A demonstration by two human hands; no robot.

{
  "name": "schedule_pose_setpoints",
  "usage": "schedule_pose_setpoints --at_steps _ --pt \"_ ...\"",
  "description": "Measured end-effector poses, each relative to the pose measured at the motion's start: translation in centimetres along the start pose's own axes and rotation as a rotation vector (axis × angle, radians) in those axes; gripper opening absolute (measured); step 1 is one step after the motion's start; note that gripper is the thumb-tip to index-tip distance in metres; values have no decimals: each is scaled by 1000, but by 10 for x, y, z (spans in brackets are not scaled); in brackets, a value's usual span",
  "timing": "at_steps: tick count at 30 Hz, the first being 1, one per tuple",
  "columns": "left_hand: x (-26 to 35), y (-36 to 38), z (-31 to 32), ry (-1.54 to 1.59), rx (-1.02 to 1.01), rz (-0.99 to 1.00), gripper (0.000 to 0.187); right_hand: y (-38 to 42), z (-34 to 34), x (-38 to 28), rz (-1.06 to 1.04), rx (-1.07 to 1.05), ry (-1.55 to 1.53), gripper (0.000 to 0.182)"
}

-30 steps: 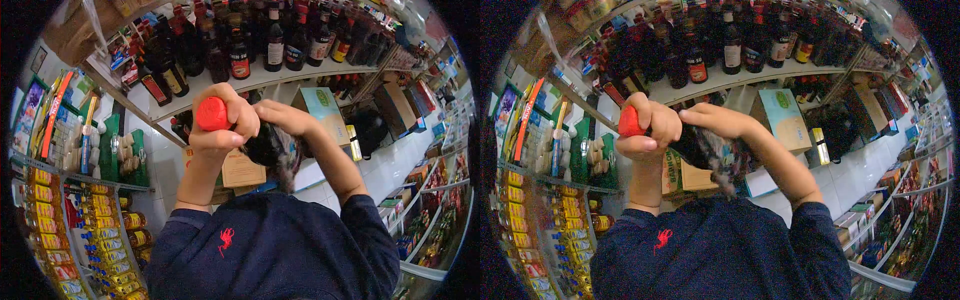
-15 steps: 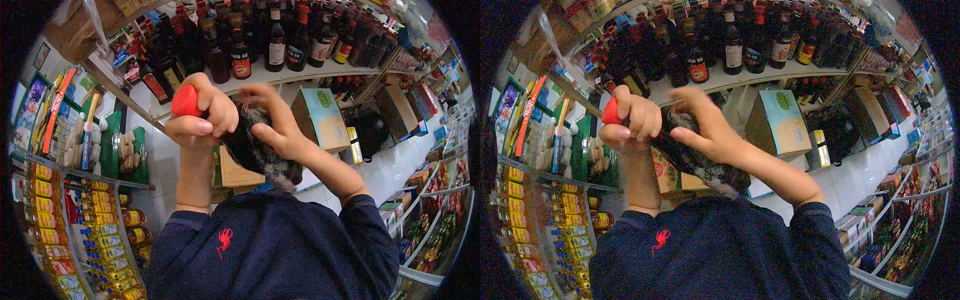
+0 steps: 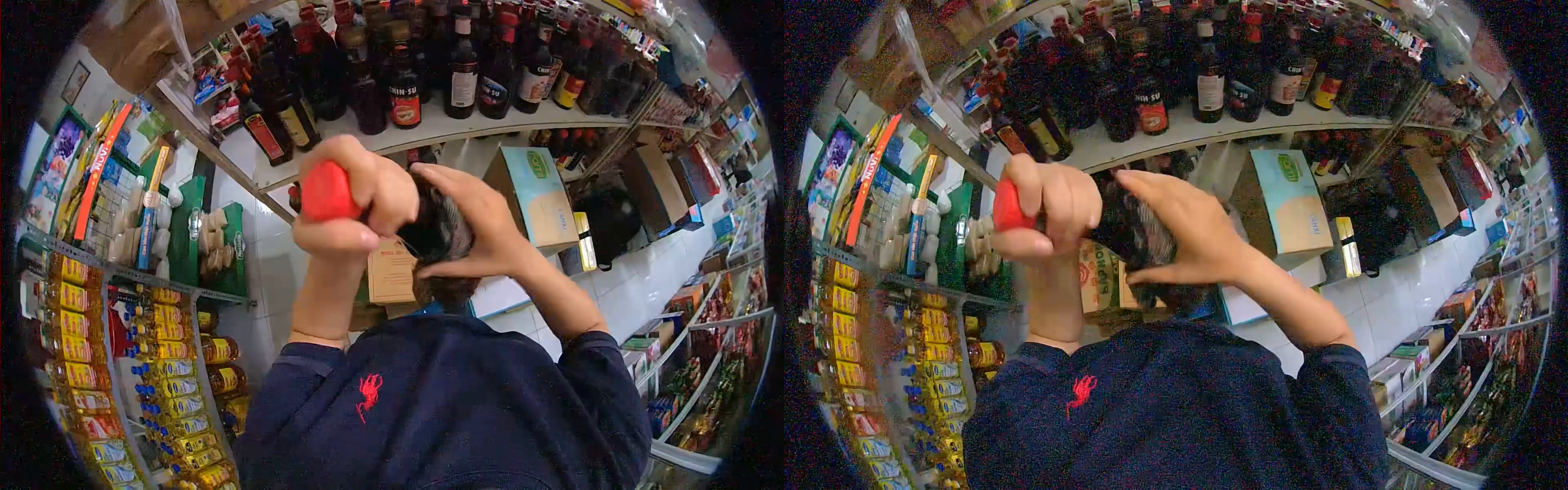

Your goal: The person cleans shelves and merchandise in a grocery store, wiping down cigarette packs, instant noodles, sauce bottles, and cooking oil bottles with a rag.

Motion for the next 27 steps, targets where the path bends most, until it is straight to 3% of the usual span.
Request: schedule_pose_setpoints --at_steps 2,4,6,7,8,10,11,13,19,22,23,27 --pt "-1 -3 4 37 -84 -4 30 -13 -7 2 143 -169 -226 79" --pt "-5 -4 8 64 -187 -115 32 -21 -8 10 172 -203 -347 70" --pt "-15 0 5 109 -161 -119 31 -19 7 24 483 -755 -652 68" --pt "-21 3 3 211 -143 -146 30 -12 19 37 520 -855 -729 69" --pt "-26 5 1 311 -127 -173 29 -1 30 46 522 -848 -730 69" --pt "-33 10 1 382 -123 -207 27 19 48 50 678 -847 -1477 63" --pt "-38 12 -1 459 -97 -243 30 27 56 54 699 -859 -1666 61" --pt "-43 17 -4 544 -53 -289 32 46 65 53 870 -846 -1804 56" --pt "-31 14 -14 502 21 -211 25 93 51 38 1502 -469 -2025 46" --pt "-14 5 -27 520 -95 -118 26 107 38 42 1536 -199 -2209 41" --pt "-7 2 -28 499 -112 -92 24 109 37 40 1534 -201 -2211 41" --pt "13 5 -41 473 -3 -49 23 121 35 42 1656 -29 -1781 42"
Point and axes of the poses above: each hand's wrist, its own y-axis away from the middle knuckle, its own z-axis out of the palm, x = y × z, the point moved 3 cm from there along -y, towards the middle knuckle, and after that the axes turned 5 degrees about x, right-handed, at the moved point
